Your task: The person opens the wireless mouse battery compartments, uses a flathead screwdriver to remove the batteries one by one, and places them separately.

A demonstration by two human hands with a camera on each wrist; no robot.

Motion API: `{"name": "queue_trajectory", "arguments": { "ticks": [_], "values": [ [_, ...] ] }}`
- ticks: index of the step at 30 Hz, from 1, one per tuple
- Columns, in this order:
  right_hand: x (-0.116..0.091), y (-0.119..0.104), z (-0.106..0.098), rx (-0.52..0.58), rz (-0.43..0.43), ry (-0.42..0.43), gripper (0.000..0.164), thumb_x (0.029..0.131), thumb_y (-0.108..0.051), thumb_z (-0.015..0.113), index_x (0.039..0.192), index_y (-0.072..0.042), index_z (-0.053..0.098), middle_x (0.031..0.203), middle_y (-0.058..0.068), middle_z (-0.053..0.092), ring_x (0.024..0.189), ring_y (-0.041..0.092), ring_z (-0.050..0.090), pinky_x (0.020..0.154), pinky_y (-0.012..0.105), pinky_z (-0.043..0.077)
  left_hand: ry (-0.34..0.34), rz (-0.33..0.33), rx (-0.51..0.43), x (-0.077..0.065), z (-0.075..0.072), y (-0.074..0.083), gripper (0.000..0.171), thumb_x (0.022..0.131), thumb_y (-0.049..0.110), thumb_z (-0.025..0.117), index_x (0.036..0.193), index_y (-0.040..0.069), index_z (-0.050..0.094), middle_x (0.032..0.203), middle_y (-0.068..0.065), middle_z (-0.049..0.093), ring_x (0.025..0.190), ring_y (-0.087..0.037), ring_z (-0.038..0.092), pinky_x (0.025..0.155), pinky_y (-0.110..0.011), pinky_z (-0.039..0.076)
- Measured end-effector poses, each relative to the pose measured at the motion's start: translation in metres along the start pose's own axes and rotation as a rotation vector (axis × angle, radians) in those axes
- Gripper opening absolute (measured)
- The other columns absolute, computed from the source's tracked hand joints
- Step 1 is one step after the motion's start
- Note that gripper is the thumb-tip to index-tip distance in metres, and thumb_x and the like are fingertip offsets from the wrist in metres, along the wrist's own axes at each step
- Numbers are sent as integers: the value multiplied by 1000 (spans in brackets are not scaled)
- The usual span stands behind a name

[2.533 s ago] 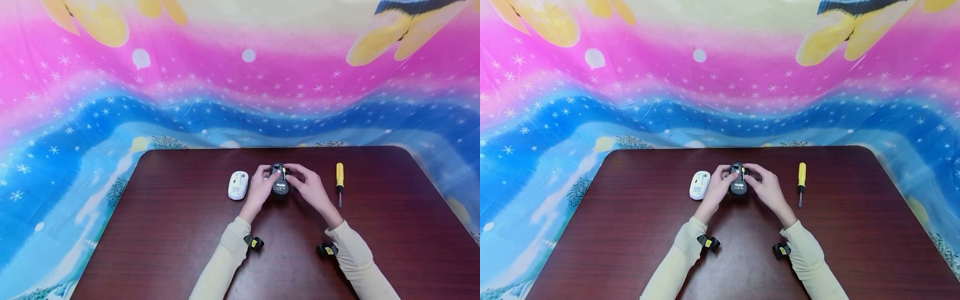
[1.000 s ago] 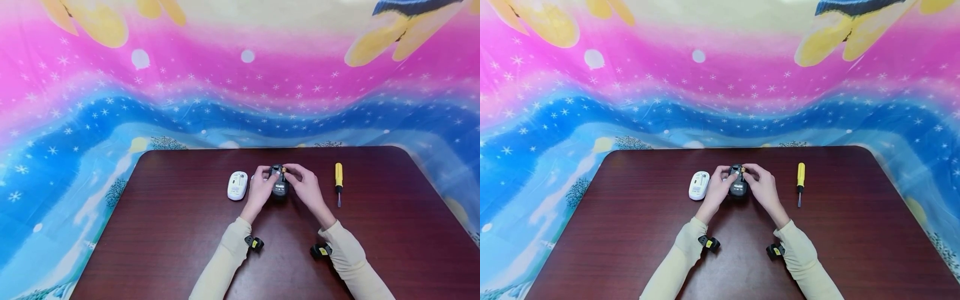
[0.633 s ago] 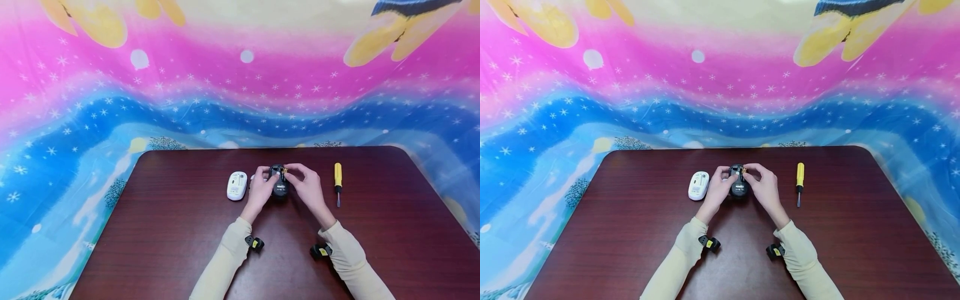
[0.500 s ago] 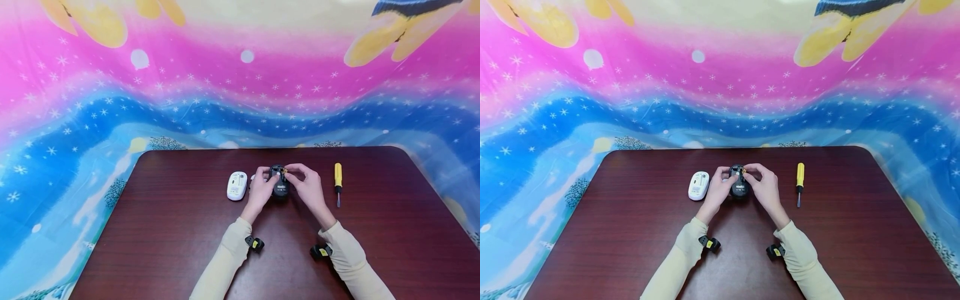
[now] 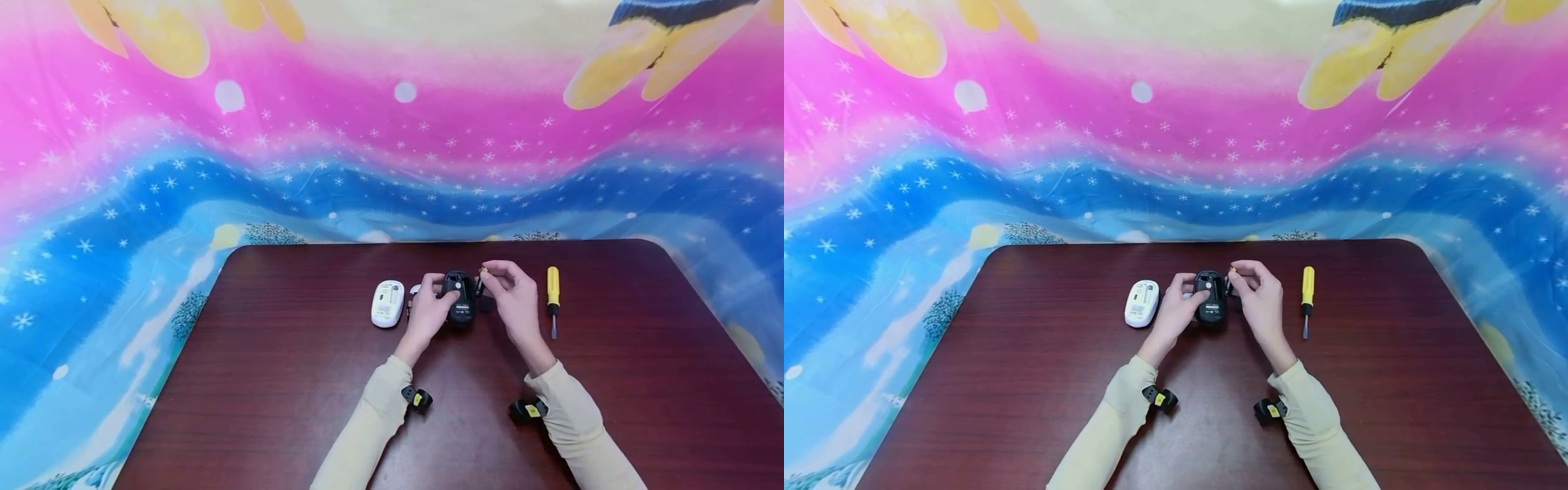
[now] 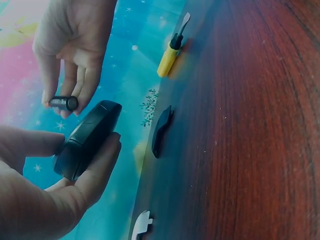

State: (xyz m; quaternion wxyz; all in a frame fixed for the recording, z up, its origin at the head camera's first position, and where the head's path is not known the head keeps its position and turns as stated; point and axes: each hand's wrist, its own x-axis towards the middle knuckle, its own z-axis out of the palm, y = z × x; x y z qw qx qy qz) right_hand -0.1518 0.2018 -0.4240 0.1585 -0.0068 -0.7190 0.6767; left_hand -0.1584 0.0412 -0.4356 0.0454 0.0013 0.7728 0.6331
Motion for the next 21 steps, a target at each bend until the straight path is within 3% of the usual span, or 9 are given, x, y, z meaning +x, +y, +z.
{"name": "queue_trajectory", "arguments": {
  "ticks": [3, 7, 13, 21],
  "values": [
    [1, 0, -5, 112, 47, 6, 19, 100, -1, 67, 115, 9, 65, 94, 4, 71, 83, 10, 73, 70, 26, 61, -11, -4, -2, 0, 1, 0, 45, 94, 16, 71, 136, 7, 57, 112, -12, 70, 92, -19, 65, 76, -30, 54],
    [3, 0, -11, 157, 84, -8, 14, 101, -1, 63, 114, 4, 64, 92, -2, 70, 83, 16, 74, 66, 31, 62, -20, 1, 3, 1, 4, -1, 46, 93, 13, 70, 136, 7, 57, 114, -13, 71, 94, -20, 66, 78, -30, 54],
    [5, 1, -19, 68, 126, -11, 17, 102, -4, 63, 117, 5, 63, 93, -5, 70, 83, 13, 72, 66, 32, 62, -36, -3, 27, 3, 6, -2, 47, 94, 12, 70, 138, 6, 56, 116, -13, 71, 107, -25, 66, 91, -36, 53],
    [7, 7, -32, -3, 141, -10, 22, 102, -2, 63, 120, 10, 64, 92, -6, 70, 83, 13, 72, 66, 32, 62, -82, -12, 64, 4, 8, -5, 50, 93, 7, 69, 141, 7, 54, 115, -12, 67, 110, -27, 63, 96, -39, 51]
  ]
}}
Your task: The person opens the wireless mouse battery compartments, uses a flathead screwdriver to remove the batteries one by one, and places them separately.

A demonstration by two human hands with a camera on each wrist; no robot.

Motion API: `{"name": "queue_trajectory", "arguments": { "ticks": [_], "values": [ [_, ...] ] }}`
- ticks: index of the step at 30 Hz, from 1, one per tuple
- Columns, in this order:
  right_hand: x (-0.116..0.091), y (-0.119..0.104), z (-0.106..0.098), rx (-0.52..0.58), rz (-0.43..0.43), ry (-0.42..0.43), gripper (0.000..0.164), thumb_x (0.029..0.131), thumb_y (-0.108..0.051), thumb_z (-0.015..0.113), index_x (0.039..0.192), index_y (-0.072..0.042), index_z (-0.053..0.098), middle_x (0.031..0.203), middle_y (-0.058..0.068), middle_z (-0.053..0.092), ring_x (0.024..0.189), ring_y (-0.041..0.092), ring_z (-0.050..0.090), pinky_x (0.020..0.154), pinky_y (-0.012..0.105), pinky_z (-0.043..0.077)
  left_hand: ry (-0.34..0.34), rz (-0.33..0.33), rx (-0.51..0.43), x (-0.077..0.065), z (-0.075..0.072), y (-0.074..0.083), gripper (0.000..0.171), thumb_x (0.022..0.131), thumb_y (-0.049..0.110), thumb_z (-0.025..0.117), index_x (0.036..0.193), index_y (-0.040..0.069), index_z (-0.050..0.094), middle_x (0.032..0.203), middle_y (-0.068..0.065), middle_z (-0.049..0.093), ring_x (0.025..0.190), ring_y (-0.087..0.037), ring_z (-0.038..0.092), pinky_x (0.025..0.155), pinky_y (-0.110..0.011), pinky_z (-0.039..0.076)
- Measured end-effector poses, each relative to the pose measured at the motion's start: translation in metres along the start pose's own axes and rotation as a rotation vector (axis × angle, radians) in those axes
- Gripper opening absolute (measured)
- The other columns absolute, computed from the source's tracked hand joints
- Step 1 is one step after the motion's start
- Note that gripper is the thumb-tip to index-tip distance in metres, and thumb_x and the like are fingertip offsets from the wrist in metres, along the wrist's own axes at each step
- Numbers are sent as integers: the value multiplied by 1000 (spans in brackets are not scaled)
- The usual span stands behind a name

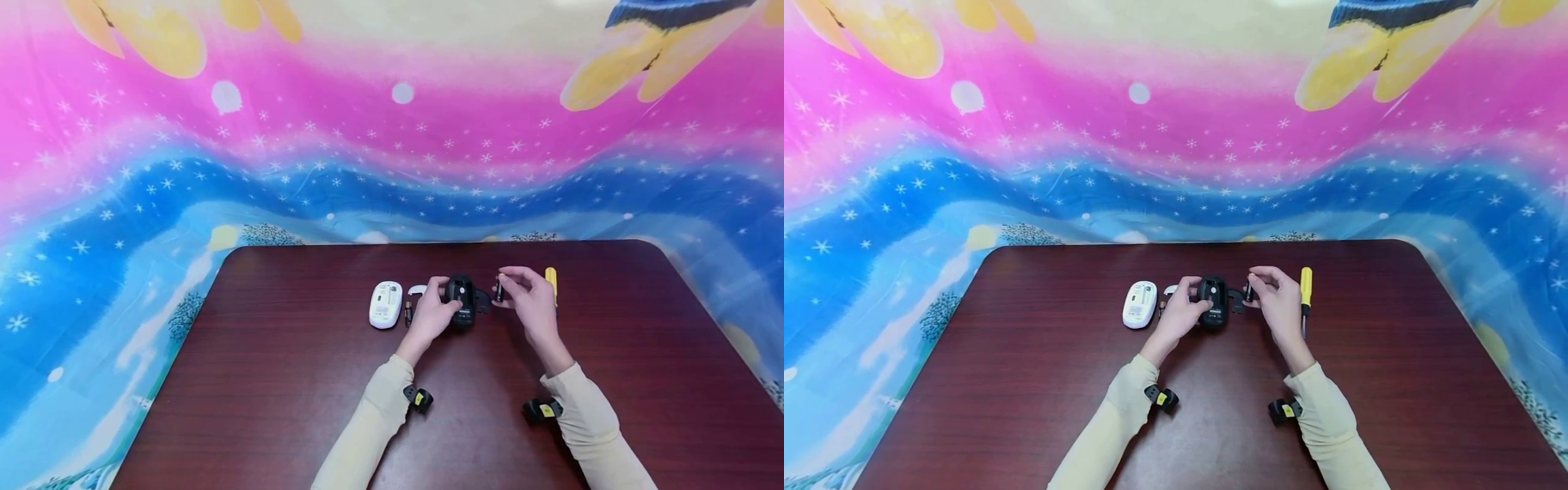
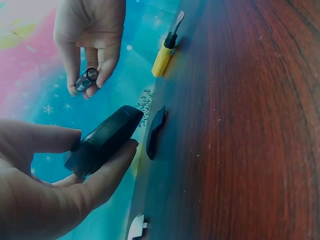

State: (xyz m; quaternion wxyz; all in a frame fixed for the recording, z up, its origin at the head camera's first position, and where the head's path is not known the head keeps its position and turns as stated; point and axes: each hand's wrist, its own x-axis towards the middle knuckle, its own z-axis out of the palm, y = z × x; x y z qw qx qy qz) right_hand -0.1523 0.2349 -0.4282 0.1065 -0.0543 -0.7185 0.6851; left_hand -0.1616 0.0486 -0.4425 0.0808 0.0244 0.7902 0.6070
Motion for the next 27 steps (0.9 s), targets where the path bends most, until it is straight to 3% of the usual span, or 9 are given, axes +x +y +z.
{"name": "queue_trajectory", "arguments": {
  "ticks": [3, 9, 11, 16, 27],
  "values": [
    [0, 1, -4, -49, 22, -15, 27, 102, -2, 63, 124, 12, 63, 95, -1, 71, 85, 14, 73, 68, 31, 62, -9, 10, 21, 0, 1, 0, 50, 93, 6, 69, 141, 6, 53, 114, -12, 67, 111, -28, 63, 99, -41, 49],
    [1, 2, -12, -141, 74, -61, 31, 102, -3, 63, 130, 12, 61, 117, 30, 64, 85, 11, 71, 72, 31, 62, -20, 23, 68, 0, 3, -1, 49, 94, 5, 69, 140, 5, 52, 118, -14, 68, 114, -29, 63, 101, -42, 48],
    [1, 3, -14, -175, 89, -67, 32, 102, -3, 63, 131, 11, 61, 118, 30, 64, 84, 8, 70, 71, 30, 61, -23, 33, 90, 0, 3, -1, 50, 94, 5, 69, 141, 5, 52, 119, -15, 68, 115, -30, 63, 101, -42, 48],
    [3, 7, -18, -263, 105, -76, 33, 102, -6, 65, 130, 10, 63, 106, 16, 72, 82, 3, 67, 70, 25, 60, -26, 60, 134, 1, 4, -2, 49, 94, 3, 69, 140, 2, 51, 121, -17, 68, 117, -31, 62, 103, -43, 48],
    [6, 18, -23, -382, 133, -112, 29, 99, -8, 70, 121, 9, 67, 100, 16, 75, 79, 7, 70, 72, 27, 60, -4, 72, 252, 1, 5, -2, 47, 95, 4, 68, 139, 0, 52, 128, -22, 65, 118, -33, 62, 99, -44, 50]
  ]
}}
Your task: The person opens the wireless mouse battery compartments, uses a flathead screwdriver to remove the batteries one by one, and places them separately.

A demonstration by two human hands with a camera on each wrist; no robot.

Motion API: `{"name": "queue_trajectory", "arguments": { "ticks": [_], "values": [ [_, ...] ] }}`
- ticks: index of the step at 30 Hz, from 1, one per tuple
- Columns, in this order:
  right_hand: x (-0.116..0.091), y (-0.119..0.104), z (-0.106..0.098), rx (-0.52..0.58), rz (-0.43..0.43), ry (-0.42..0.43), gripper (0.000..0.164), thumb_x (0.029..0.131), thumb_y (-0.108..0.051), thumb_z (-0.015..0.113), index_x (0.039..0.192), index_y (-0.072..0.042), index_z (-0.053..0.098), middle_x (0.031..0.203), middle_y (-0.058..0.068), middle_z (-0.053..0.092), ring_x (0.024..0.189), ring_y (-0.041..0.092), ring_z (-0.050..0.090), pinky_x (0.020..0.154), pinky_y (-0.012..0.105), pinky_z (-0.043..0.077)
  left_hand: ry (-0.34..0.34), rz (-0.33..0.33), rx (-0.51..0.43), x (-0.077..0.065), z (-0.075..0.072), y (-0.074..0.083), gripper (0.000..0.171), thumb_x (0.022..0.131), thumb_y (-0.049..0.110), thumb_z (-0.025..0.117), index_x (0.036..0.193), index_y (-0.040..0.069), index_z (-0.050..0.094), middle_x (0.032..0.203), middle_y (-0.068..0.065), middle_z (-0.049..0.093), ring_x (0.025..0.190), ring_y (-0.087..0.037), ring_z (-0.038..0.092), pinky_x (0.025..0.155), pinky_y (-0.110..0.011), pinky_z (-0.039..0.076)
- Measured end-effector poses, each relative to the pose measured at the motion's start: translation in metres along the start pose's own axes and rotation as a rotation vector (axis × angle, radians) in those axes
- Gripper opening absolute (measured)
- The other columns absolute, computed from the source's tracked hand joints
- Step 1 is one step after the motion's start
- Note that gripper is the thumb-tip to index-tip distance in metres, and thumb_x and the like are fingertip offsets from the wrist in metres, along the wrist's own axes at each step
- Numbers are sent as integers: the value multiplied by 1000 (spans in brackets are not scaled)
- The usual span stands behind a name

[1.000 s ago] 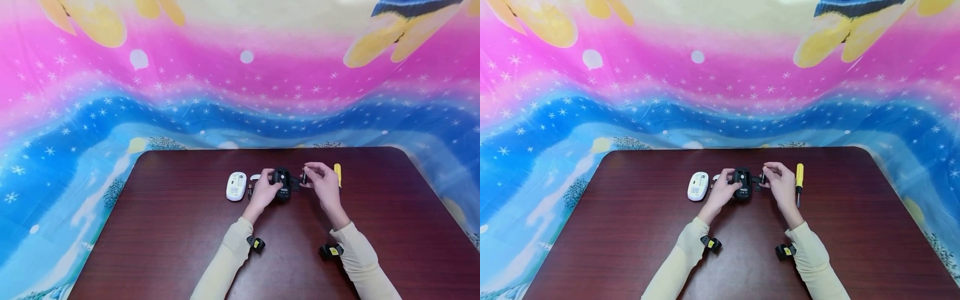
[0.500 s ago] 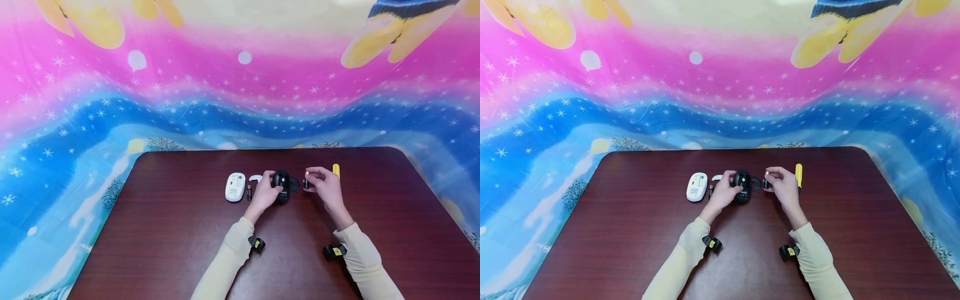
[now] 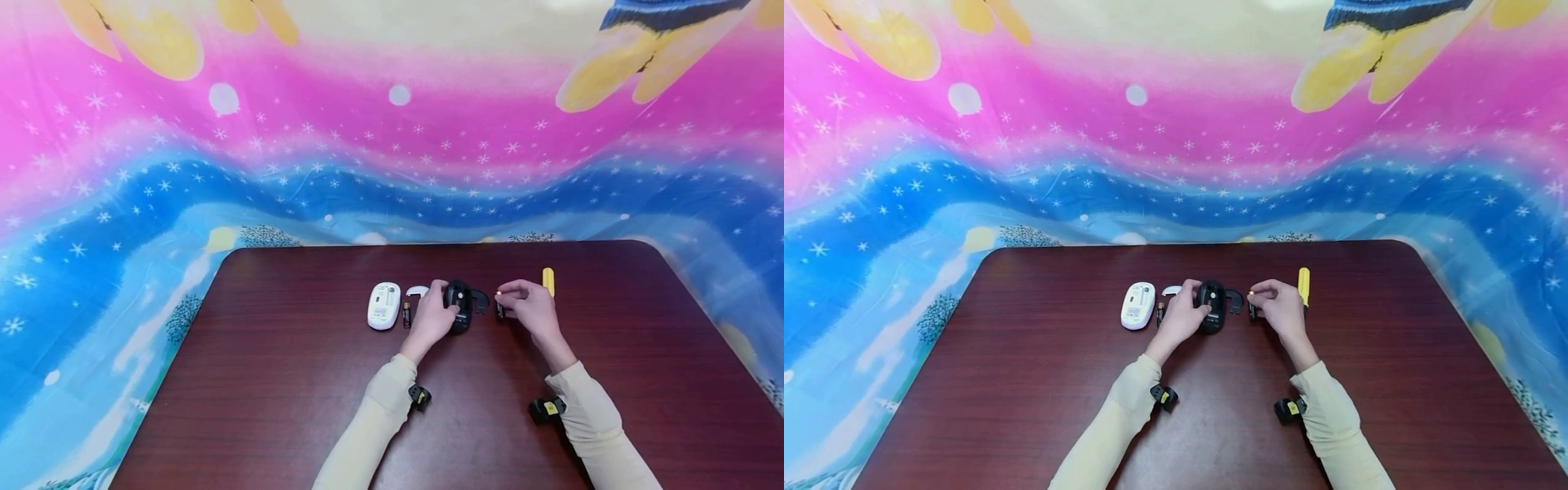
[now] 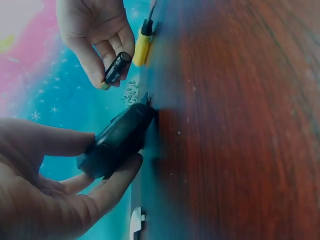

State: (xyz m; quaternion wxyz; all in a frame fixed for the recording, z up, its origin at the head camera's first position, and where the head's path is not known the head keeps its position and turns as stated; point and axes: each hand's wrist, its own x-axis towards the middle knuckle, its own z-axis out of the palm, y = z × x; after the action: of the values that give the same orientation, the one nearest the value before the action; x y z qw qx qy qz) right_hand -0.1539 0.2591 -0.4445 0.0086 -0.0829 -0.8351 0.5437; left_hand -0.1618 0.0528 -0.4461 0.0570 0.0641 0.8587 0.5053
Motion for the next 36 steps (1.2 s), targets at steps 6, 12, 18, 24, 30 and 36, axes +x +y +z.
{"name": "queue_trajectory", "arguments": {
  "ticks": [6, 12, 18, 24, 30, 36],
  "values": [
    [3, 5, 1, -69, -18, -15, 24, 97, -6, 71, 116, 10, 69, 97, 17, 76, 79, 14, 72, 70, 30, 62, 10, -17, 57, -1, 0, 0, 44, 96, 6, 68, 137, -1, 52, 125, -25, 67, 113, -35, 64, 95, -45, 52],
    [6, 9, -1, -114, -36, -65, 20, 97, -3, 70, 111, 11, 70, 98, 22, 75, 77, 20, 74, 66, 30, 61, 24, -26, 120, 2, 1, 0, 43, 96, 7, 68, 136, -2, 53, 124, -25, 66, 114, -37, 64, 96, -46, 52],
    [9, 8, 0, -154, -28, -132, 17, 97, 1, 68, 109, 12, 69, 97, 22, 75, 71, 20, 74, 64, 31, 61, 22, -32, 184, 4, 2, 0, 42, 97, 8, 68, 135, -3, 54, 123, -25, 61, 113, -40, 64, 96, -48, 52],
    [11, 7, 0, -213, -42, -156, 14, 96, 3, 68, 108, 12, 69, 94, 22, 75, 72, 22, 74, 63, 33, 61, 20, -27, 223, 5, 3, 0, 42, 99, 8, 67, 137, -1, 53, 128, -24, 58, 108, -39, 66, 94, -46, 54],
    [11, 7, -1, -272, -61, -160, 13, 97, 1, 68, 106, 11, 70, 92, 21, 74, 72, 24, 73, 64, 34, 61, 26, -7, 248, 4, 2, 0, 42, 99, 9, 67, 138, -1, 54, 130, -25, 57, 103, -38, 68, 91, -46, 55],
    [5, 1, -3, -384, -158, -58, 28, 105, -18, 62, 115, 8, 68, 98, 23, 72, 75, 30, 66, 67, 43, 55, 114, 95, 330, 0, -3, -1, 38, 101, 19, 64, 135, 3, 59, 128, -19, 60, 107, -35, 66, 87, -47, 56]
  ]
}}
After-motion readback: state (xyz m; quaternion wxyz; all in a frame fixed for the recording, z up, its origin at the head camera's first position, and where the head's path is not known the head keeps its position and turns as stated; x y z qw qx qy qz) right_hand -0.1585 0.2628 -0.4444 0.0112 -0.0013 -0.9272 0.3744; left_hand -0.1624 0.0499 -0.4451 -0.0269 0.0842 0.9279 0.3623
